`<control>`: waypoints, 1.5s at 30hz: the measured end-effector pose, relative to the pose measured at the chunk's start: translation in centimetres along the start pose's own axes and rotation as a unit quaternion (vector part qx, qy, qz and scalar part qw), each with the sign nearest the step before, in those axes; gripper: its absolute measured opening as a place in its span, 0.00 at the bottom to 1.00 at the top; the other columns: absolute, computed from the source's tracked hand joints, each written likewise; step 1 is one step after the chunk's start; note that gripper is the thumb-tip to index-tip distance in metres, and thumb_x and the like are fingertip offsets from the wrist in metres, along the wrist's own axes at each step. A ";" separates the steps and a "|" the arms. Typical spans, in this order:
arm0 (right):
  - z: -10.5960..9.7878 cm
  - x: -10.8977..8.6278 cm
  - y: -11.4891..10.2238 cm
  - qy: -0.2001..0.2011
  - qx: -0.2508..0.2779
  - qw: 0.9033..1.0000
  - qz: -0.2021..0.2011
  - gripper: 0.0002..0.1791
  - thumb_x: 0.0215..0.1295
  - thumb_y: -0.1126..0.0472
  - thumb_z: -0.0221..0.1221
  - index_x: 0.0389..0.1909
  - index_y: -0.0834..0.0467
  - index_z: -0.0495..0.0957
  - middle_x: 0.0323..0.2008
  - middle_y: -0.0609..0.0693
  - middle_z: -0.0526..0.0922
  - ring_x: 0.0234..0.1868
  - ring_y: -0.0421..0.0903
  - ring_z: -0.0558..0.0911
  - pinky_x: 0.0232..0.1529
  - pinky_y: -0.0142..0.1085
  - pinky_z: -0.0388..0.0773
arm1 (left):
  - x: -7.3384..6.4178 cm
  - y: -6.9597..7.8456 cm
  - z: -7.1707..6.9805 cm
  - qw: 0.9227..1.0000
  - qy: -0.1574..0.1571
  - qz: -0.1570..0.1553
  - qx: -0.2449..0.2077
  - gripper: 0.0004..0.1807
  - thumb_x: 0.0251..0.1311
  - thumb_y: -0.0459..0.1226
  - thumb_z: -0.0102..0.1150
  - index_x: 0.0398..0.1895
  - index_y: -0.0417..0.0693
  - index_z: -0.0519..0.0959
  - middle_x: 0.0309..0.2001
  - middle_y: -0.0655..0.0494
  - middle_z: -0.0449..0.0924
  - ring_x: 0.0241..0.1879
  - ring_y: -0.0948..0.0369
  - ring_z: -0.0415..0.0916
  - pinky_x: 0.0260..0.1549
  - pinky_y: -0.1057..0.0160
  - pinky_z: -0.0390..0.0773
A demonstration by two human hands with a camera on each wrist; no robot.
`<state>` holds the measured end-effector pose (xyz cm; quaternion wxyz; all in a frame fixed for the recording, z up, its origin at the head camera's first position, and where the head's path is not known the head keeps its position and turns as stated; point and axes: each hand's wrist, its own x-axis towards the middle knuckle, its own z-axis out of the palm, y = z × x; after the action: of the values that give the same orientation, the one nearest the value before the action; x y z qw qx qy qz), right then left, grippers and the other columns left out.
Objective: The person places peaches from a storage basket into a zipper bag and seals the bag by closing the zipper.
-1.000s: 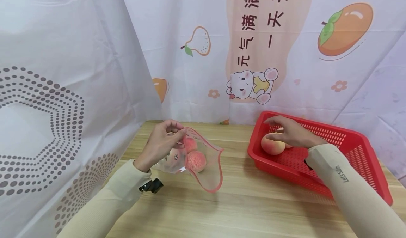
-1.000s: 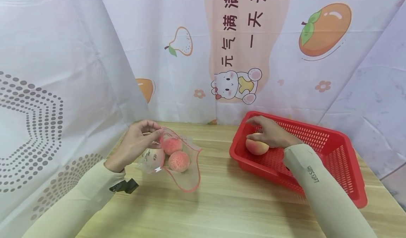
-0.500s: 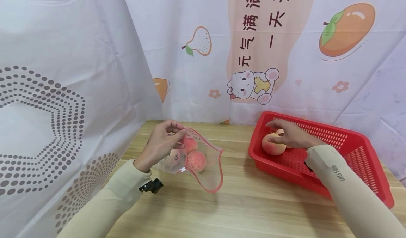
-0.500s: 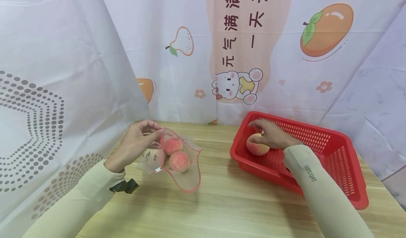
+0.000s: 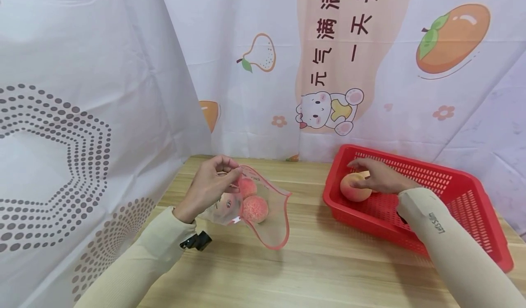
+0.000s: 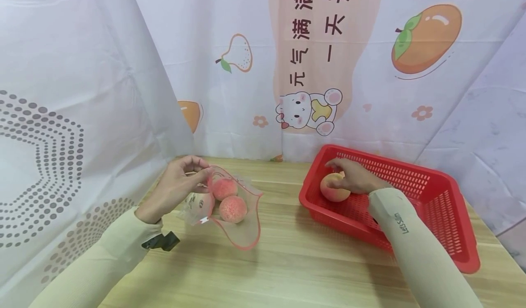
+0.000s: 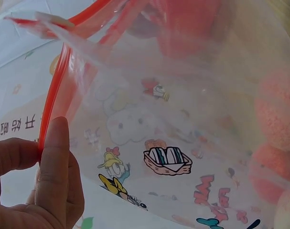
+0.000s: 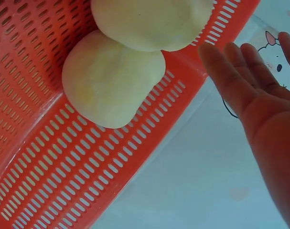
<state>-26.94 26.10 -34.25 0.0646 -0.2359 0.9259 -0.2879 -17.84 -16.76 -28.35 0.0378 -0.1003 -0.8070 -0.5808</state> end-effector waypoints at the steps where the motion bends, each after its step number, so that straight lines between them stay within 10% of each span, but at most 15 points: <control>1: 0.1 0.0 0.1 -0.001 -0.002 1.000 -0.002 0.37 0.58 0.55 0.72 0.65 0.66 0.70 0.58 0.63 0.75 0.60 0.65 0.73 0.55 0.59 0.76 | 0.0 0.0 0.0 1.000 0.000 0.001 0.000 0.09 0.66 0.30 0.59 0.44 0.30 0.75 0.38 0.42 0.82 0.29 0.54 0.85 0.30 0.60 0.85; 31: 1.0 1.3 1.4 -0.035 -0.059 0.997 0.016 0.39 0.53 0.52 0.74 0.62 0.65 0.73 0.56 0.63 0.78 0.56 0.63 0.75 0.57 0.64 0.71 | 0.0 -0.2 0.1 1.000 -0.002 -0.001 -0.006 0.09 0.66 0.29 0.59 0.43 0.29 0.74 0.41 0.36 0.81 0.28 0.60 0.84 0.29 0.61 0.85; 45: 1.8 1.6 1.0 -0.071 0.006 0.989 0.132 0.37 0.53 0.57 0.73 0.66 0.56 0.74 0.58 0.62 0.71 0.57 0.64 0.69 0.48 0.53 0.75 | 0.0 -0.3 0.1 1.000 -0.003 -0.007 -0.005 0.09 0.66 0.30 0.59 0.43 0.30 0.74 0.40 0.36 0.79 0.28 0.59 0.84 0.29 0.60 0.85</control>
<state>-28.29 25.19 -36.27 0.1692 -0.1313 0.9401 -0.2652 -17.85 -16.79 -28.64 0.0315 -0.0967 -0.8046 -0.5851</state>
